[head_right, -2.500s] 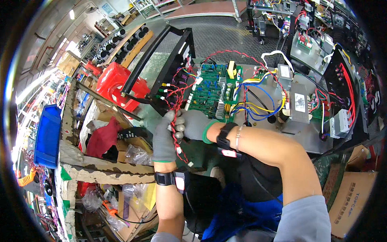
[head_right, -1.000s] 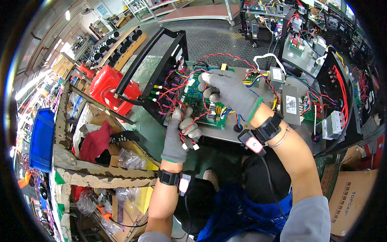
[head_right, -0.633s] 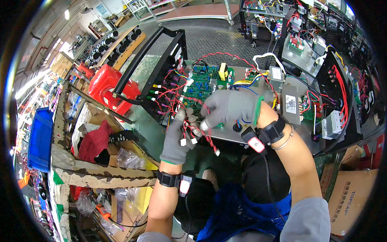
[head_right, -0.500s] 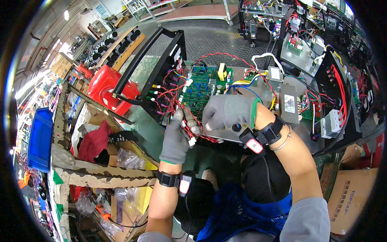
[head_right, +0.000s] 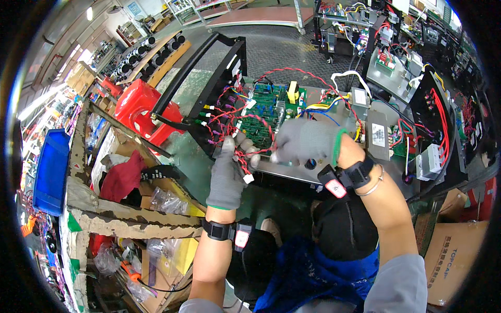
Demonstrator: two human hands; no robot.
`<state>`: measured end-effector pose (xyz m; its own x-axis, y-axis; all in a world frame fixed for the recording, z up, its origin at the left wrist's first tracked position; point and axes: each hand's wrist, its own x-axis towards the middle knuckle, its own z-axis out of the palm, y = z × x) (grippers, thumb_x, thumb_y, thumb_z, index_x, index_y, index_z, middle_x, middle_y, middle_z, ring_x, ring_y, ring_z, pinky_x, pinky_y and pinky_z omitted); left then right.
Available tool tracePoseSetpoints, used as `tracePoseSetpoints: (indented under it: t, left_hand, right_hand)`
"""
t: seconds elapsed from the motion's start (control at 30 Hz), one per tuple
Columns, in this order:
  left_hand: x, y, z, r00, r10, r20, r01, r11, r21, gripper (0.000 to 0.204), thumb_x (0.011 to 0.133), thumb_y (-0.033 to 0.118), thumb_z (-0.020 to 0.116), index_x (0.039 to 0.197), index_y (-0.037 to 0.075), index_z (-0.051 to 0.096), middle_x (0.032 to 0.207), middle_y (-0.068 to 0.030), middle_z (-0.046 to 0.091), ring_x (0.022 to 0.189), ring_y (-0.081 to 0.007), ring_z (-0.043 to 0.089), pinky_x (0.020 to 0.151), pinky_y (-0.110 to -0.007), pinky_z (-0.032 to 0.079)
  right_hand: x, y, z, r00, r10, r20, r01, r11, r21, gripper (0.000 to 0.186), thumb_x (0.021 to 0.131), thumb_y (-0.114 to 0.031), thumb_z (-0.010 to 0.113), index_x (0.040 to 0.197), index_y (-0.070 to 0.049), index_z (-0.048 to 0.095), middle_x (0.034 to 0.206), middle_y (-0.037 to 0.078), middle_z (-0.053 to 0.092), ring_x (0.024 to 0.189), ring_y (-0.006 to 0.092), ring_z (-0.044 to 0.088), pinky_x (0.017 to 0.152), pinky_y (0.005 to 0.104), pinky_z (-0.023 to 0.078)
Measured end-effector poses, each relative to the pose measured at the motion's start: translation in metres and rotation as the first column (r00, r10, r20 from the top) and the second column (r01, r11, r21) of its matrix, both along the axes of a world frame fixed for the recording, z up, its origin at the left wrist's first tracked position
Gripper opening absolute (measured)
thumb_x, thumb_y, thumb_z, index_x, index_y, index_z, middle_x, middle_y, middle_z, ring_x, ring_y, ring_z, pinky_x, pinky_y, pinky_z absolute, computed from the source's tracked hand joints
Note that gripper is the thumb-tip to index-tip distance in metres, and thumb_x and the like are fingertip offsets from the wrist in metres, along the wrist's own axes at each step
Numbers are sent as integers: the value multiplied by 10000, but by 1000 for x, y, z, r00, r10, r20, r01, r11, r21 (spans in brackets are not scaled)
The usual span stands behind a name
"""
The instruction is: Connecting electrical wires and bundles to a main circuit board inside a chassis.
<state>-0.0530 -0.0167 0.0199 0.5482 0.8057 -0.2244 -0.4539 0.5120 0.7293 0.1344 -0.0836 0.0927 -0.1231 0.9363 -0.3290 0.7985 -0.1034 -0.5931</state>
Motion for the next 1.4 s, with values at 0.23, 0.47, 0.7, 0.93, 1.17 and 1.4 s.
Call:
tracePoseSetpoints:
  t: [0.23,0.47,0.7,0.93,1.17,1.4]
  left_hand:
    - [1,0,-7,998,-24,55,25,1000,-9,277,915,298,529,1042,53,541,867,-66,578,752,-152,570,616,-278,523]
    - [0,1,5,994,-104,-33,104,995,4,258,909,311,537,973,61,539,811,-36,555,672,-111,534,514,-214,447]
    - [2,8,-5,962,-88,260,139,972,-188,237,908,317,548,956,86,522,674,30,457,495,-51,375,385,-163,315]
    - [18,5,3,992,-14,125,50,958,-283,246,906,337,537,977,102,530,787,-8,556,573,-82,474,403,-184,359]
    - [35,14,-17,901,128,-415,-54,981,187,250,854,279,619,815,39,562,668,-62,604,479,-117,541,346,-217,377]
    - [15,26,-15,397,224,-890,416,821,392,487,733,457,704,645,-11,607,490,-107,569,463,-214,594,487,-337,463]
  right_hand:
    - [10,-10,8,941,-139,-308,188,973,134,309,815,-293,623,815,17,634,607,62,589,504,102,543,457,265,413]
    - [0,-20,14,728,111,-677,-328,923,-201,307,776,-266,683,880,22,652,638,53,625,426,41,444,384,208,322]
    - [41,-23,-6,418,209,-884,-257,961,106,403,664,-274,750,836,76,647,622,104,627,421,82,499,352,211,344]
    - [37,-22,-3,378,168,-911,-255,964,72,470,608,-298,785,813,101,644,619,127,617,469,146,550,406,268,402]
    - [24,-21,-3,311,210,-927,-223,964,143,364,657,-215,742,832,88,642,699,136,620,590,172,586,471,267,437]
    - [13,-19,18,737,122,-665,8,982,190,276,818,-141,611,1010,57,624,828,76,654,698,137,629,616,260,511]
